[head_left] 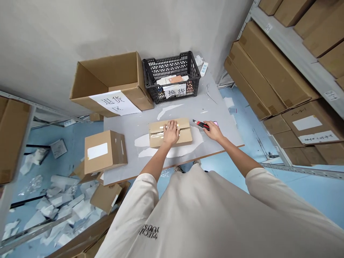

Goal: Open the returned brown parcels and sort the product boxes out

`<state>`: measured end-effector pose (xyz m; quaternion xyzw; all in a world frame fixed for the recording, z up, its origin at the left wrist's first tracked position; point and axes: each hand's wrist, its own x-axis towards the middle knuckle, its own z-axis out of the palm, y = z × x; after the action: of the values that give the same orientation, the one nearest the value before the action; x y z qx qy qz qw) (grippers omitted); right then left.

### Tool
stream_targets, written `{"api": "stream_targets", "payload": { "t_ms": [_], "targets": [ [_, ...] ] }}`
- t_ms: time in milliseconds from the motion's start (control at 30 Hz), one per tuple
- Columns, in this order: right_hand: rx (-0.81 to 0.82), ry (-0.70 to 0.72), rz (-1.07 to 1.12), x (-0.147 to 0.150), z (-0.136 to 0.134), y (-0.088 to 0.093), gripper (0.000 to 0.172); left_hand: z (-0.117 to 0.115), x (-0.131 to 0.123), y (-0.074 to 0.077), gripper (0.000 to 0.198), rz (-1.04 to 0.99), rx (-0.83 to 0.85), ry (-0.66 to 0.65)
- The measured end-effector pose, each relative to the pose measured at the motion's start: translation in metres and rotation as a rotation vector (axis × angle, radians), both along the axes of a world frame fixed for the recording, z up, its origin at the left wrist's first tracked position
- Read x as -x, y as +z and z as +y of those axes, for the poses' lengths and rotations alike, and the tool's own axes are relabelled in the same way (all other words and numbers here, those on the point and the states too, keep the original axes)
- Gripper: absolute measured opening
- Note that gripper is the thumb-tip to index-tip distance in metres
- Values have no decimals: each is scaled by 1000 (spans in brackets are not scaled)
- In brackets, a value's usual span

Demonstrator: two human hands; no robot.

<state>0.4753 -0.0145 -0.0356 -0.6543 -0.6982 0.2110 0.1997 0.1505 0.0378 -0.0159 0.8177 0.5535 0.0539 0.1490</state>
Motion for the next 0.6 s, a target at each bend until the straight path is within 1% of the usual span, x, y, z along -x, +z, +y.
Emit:
{"api": "stream_targets", "payload": {
  "t_ms": [67,133,233,333,433,500,600],
  "targets": [
    [27,-60,8,1,3,-8,52,1,1,2,74,-11,16,9],
    [88,-113,21,4,4,-17,48,0,6,5,73,-16,31,10],
    [211,-215,10,10,5,-34,41,-7,26,11,69,-2,24,50],
    [303,-304,-45,13,6,-56,35,-24,57,14,65,28,-4,192],
    [369,-344,-64,14,8,-82,31,-47,91,12,68,35,1,341],
    [419,-369,-57,14,10,-98,34,-61,109,8,73,-7,28,413],
    [453,-400,-66,15,12,-114,40,-75,125,0,79,-122,80,458]
  ]
}}
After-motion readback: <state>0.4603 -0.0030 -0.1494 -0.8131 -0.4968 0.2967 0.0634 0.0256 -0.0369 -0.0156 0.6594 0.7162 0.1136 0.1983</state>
